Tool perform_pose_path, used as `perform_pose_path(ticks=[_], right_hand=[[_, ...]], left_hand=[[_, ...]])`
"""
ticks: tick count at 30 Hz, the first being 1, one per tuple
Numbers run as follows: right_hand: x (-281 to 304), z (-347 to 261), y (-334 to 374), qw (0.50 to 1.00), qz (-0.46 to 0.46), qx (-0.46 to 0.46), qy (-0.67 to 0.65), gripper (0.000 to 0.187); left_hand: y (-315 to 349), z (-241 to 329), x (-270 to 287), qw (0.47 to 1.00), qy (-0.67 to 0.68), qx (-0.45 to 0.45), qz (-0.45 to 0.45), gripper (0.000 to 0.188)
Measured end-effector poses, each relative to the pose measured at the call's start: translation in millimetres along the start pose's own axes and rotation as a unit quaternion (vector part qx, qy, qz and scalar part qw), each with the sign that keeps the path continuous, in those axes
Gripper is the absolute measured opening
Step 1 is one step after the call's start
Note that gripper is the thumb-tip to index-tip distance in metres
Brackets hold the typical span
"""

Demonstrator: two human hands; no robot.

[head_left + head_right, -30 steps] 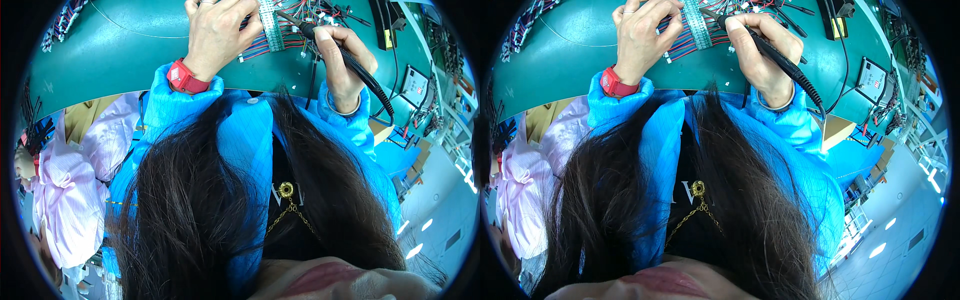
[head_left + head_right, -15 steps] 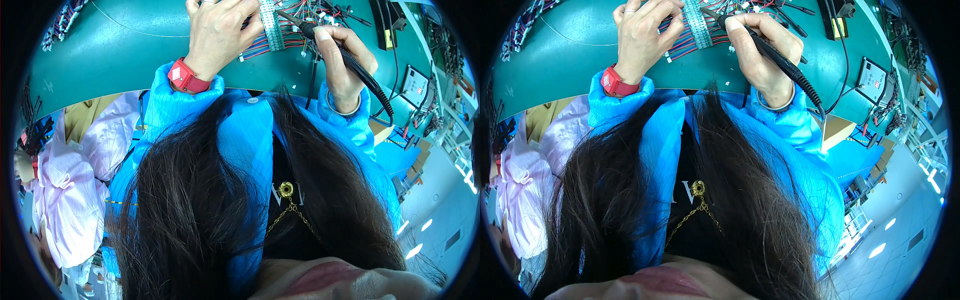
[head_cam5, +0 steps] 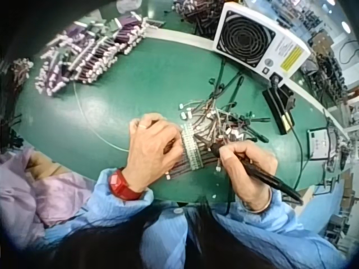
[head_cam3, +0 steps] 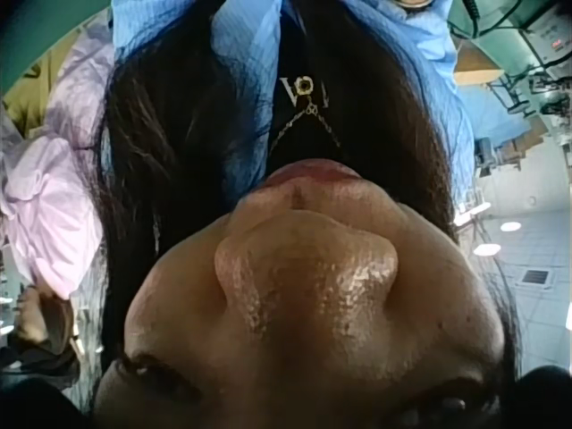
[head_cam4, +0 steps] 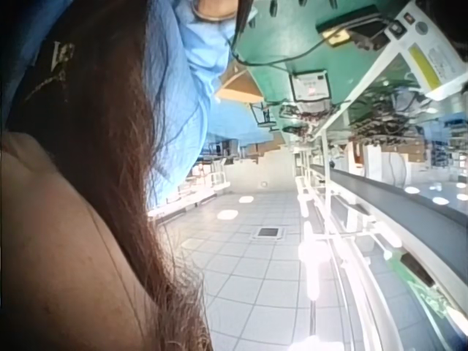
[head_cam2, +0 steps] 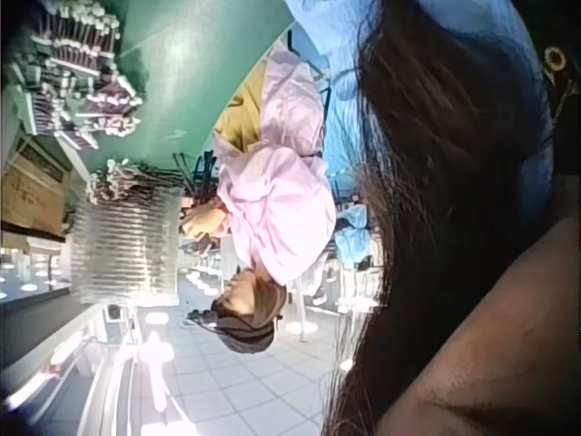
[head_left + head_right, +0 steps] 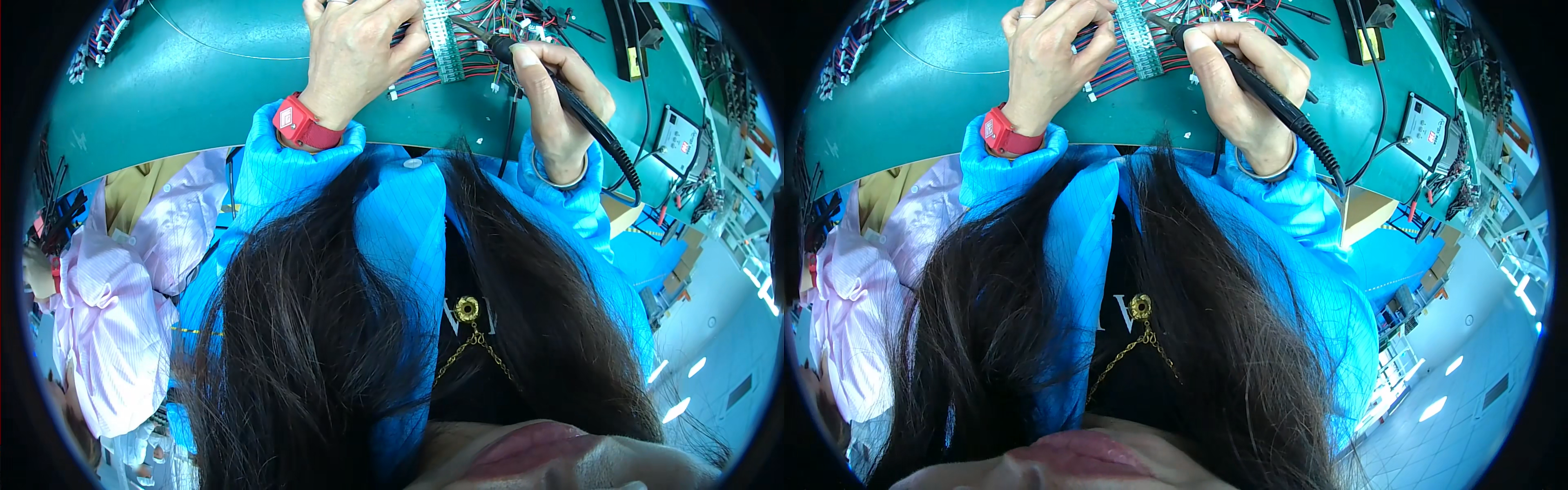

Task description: Soldering multiple colored wire leads onto a printed circuit board using a soldering iron.

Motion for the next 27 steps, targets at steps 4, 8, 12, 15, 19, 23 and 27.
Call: perform_pose_path(ticks=[4,8,12,15,19,23,27], right_hand=[[0,-1,1,1.000,0.002,-0.003,0.002,0.006],[3,-6,4,1.000,0.013,-0.013,0.019,0.016],[14,-18,5,0.998,0.050,0.018,0.024,0.013],[22,-22,6,0.997,0.071,0.032,0.019,0.012],[30,-16,9,0.996,0.078,0.037,-0.004,0.010],[58,-9,6,0.982,0.165,0.094,0.004,0.011],[120,4,-11,0.951,0.289,0.111,0.023,0.013]], left_hand=[[4,0,-2,0.999,-0.020,0.010,-0.048,0.008],[6,-6,-8,1.000,-0.014,0.016,-0.018,0.007],[7,-11,-8,0.999,0.031,0.017,-0.012,0.006],[5,-7,-9,0.998,0.052,0.016,0.003,0.006],[5,-4,-9,0.997,0.064,0.025,0.044,0.006],[7,-12,-3,0.997,0.042,0.047,0.038,0.006],[10,-19,9,0.991,-0.036,0.118,0.048,0.013]])
Point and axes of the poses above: each hand's wrist, its own y-axis away from the middle knuckle, its own x-axis out of the back of the hand, z = x × y, the point moved 4 cm from there along -y, towards the middle knuckle, and after that the axes turned 9 degrees about -y, right-handed, at the moved point
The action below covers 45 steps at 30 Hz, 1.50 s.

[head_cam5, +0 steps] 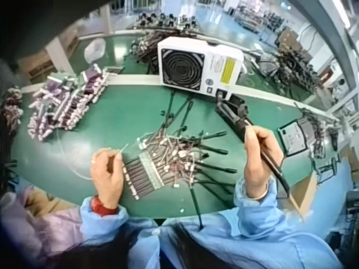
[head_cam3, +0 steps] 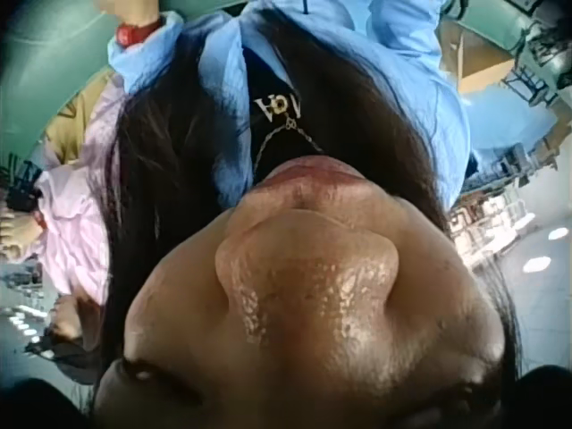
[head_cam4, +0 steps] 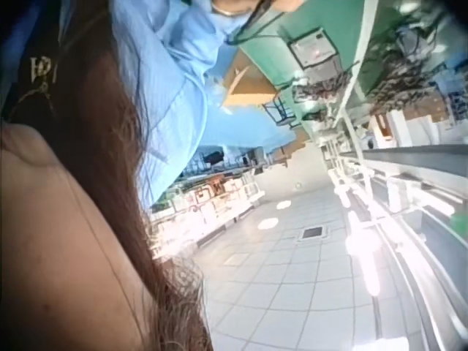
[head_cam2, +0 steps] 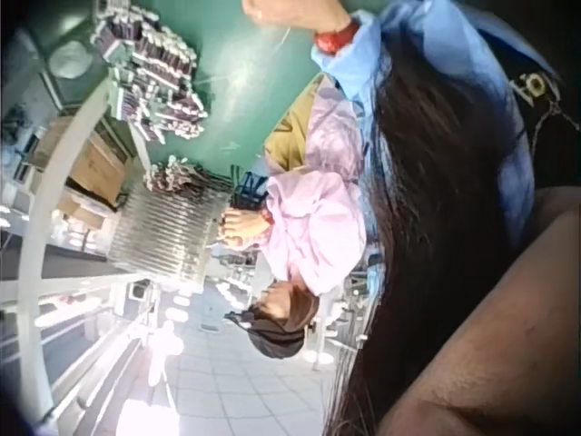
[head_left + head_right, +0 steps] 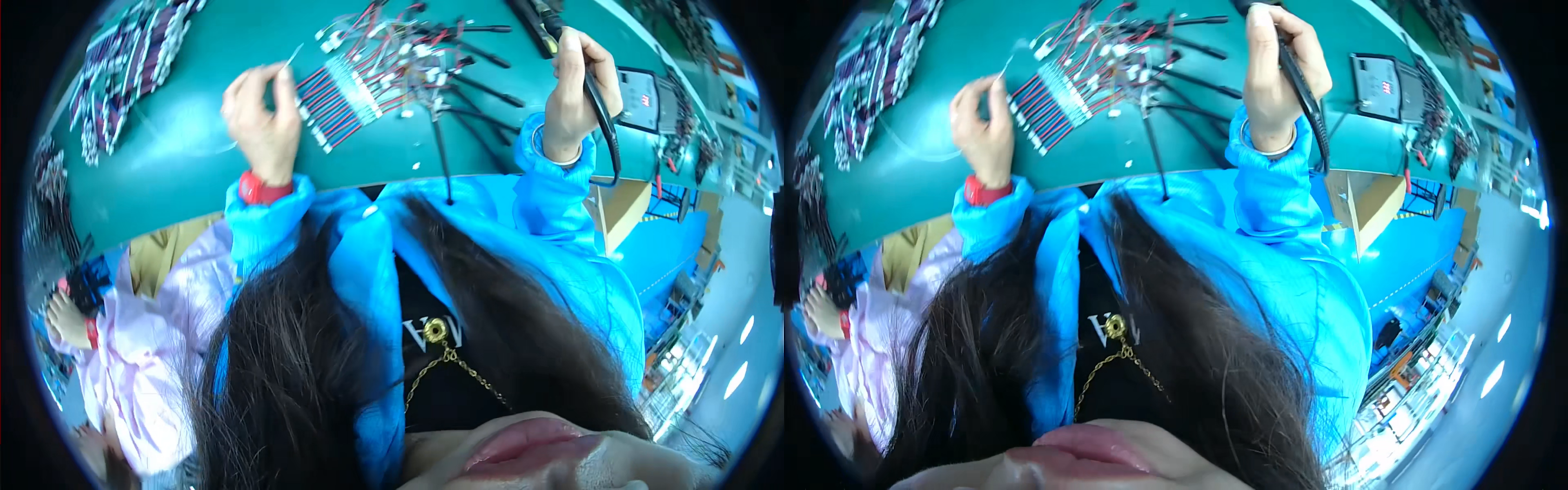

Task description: Soldering multiple colored wire leads onto a printed circuit board using a soldering iron.

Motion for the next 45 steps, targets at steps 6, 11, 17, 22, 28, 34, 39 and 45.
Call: perform_pose_path(ticks=[6,11,17,22,28,34,39,45], right_hand=[[44,30,-37,0.995,0.062,0.039,0.066,0.016],[39,47,-39,0.987,0.076,0.124,0.069,0.017],[42,66,-36,0.989,0.018,0.124,0.078,0.017],[45,72,-26,0.993,0.038,0.091,0.064,0.017],[25,41,6,0.987,0.069,-0.019,-0.145,0.023],[-40,23,57,0.869,-0.053,-0.232,-0.434,0.021],[-47,10,70,0.918,-0.156,-0.228,-0.285,0.016],[-45,-8,83,0.962,-0.216,-0.133,-0.098,0.012]], left_hand=[[10,19,21,0.981,-0.179,-0.059,0.055,0.032],[40,53,12,0.996,-0.024,-0.085,-0.030,0.044],[50,89,-10,0.992,-0.060,-0.086,-0.073,0.050],[47,103,-28,0.991,-0.026,-0.068,-0.114,0.055],[54,116,-43,0.982,-0.032,-0.114,-0.149,0.060],[64,115,-44,0.964,-0.049,-0.163,-0.205,0.062],[64,103,-42,0.953,-0.059,-0.198,-0.221,0.062],[62,96,-40,0.940,-0.054,-0.220,-0.254,0.059]])
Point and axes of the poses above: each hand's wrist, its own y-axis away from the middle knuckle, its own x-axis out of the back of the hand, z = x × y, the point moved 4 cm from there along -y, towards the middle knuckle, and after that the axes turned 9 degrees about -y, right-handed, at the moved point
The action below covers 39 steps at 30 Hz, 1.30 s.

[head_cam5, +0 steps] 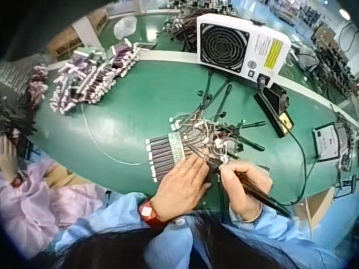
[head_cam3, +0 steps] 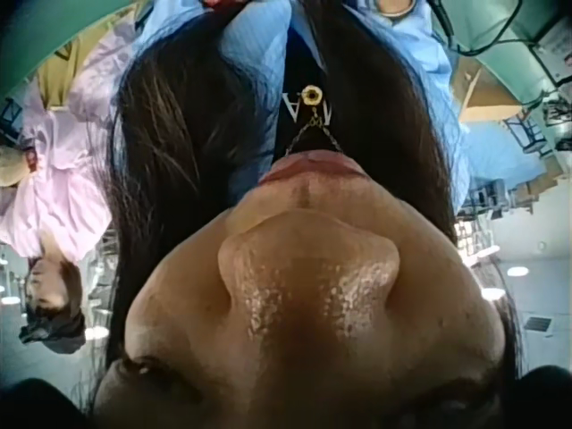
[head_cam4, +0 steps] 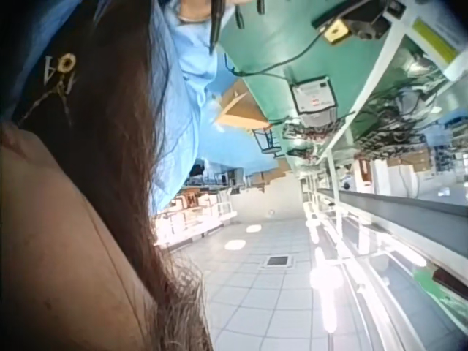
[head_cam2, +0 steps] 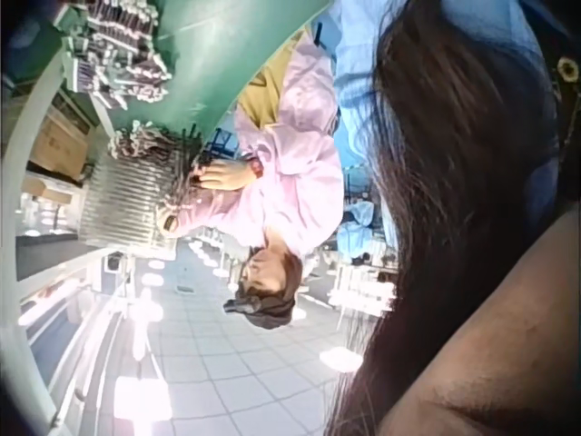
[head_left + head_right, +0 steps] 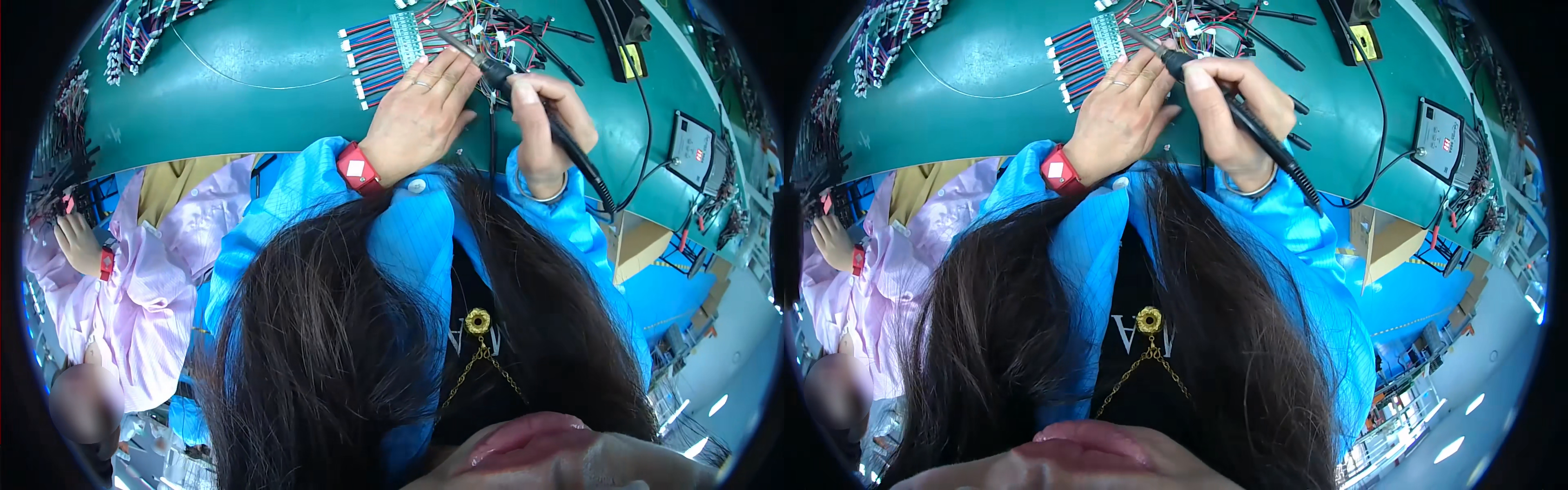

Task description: Soldering multiple colored wire leads onto a printed circuit board using a soldering iron.

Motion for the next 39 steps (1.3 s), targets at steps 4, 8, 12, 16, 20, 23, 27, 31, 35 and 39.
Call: perform_pose_path(ticks=[4,8,12,16,20,23,27,31,35,39], right_hand=[[-12,3,-1,1.000,-0.011,0.001,0.022,0.010],[-17,8,-6,0.999,-0.019,-0.012,0.024,0.010],[-19,13,-11,0.999,-0.026,-0.027,0.020,0.010],[-20,15,-13,0.998,-0.021,-0.050,0.026,0.010],[-23,13,-14,0.999,-0.019,-0.046,0.023,0.009],[-24,13,-14,0.999,-0.018,-0.043,0.023,0.009],[-24,13,-15,0.999,-0.019,-0.040,0.024,0.010],[-24,15,-14,0.999,-0.015,-0.038,0.026,0.010],[-24,16,-13,0.999,-0.019,-0.038,0.025,0.010],[-24,14,-12,0.998,-0.030,-0.033,0.037,0.011]], left_hand=[[0,-1,4,0.999,0.032,-0.001,-0.012,0.058],[-1,-3,5,0.999,0.050,0.000,-0.019,0.058],[-1,-4,3,0.998,0.054,0.008,-0.036,0.059],[0,-5,3,0.998,0.053,0.007,-0.033,0.060],[0,-6,4,0.998,0.058,0.011,-0.032,0.060],[1,-7,6,0.998,0.058,0.012,-0.029,0.060],[0,-6,8,0.998,0.055,0.012,-0.024,0.059],[-1,-5,8,0.998,0.050,0.011,-0.025,0.058],[0,-5,7,0.998,0.046,0.010,-0.028,0.057],[1,-5,7,0.998,0.050,0.010,-0.023,0.056]])
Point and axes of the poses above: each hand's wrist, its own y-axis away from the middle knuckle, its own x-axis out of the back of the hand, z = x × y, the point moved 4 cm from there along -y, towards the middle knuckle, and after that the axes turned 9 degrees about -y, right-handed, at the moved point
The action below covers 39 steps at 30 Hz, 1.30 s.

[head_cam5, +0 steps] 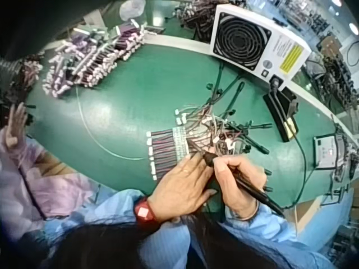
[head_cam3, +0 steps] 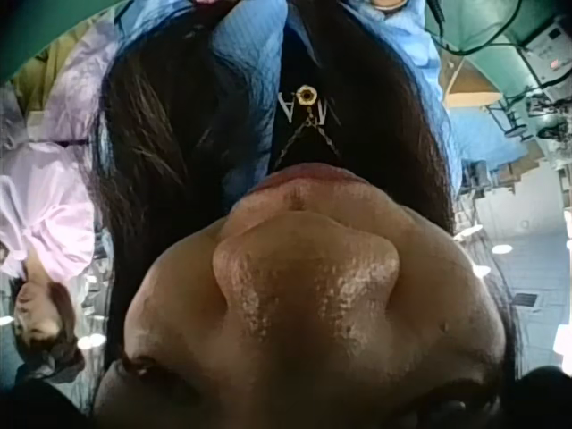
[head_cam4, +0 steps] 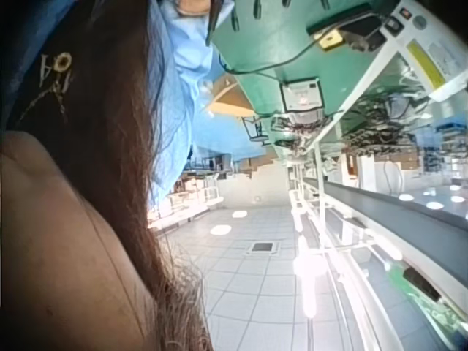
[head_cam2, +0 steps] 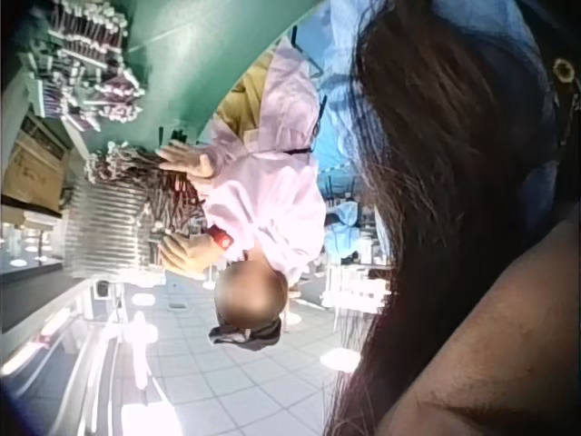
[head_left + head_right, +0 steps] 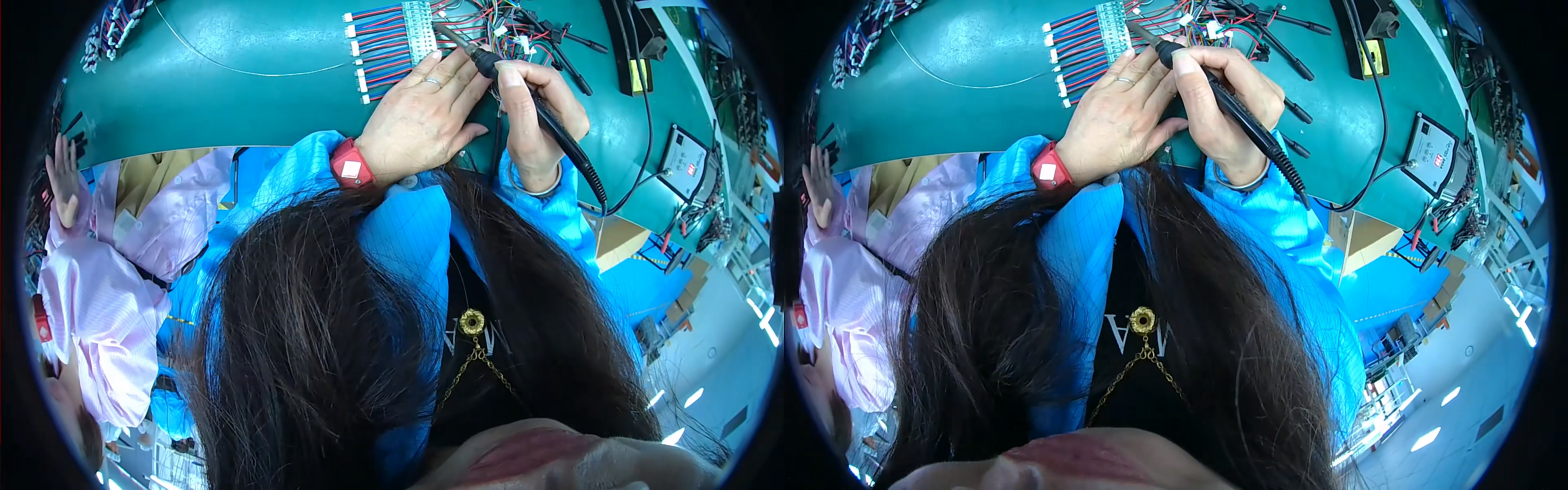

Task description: Soldering multiple colored wire leads onto a printed circuit board using a soldering iron.

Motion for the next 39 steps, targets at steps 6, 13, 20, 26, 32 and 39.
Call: perform_pose_path(ticks=[6,13,20,26,32,39], right_hand=[[0,0,1,1.000,-0.011,0.004,0.009,0.010],[5,-8,0,0.992,0.004,0.121,0.045,0.008],[21,-23,4,0.976,0.066,0.205,0.039,0.009],[48,-23,-7,0.972,0.150,0.152,0.096,0.008],[77,-15,-7,0.975,0.184,0.124,0.018,0.009],[149,4,-41,0.911,0.323,0.199,0.161,0.012]], left_hand=[[0,-1,-1,1.000,0.010,0.001,0.002,0.057],[0,0,-1,1.000,0.003,-0.003,-0.010,0.062],[-1,2,-1,1.000,0.017,-0.004,-0.010,0.067],[-2,2,-2,1.000,0.016,0.000,-0.012,0.069],[-4,5,-3,0.999,0.008,-0.003,-0.033,0.068],[-9,10,-2,0.999,0.002,-0.003,-0.046,0.074]])
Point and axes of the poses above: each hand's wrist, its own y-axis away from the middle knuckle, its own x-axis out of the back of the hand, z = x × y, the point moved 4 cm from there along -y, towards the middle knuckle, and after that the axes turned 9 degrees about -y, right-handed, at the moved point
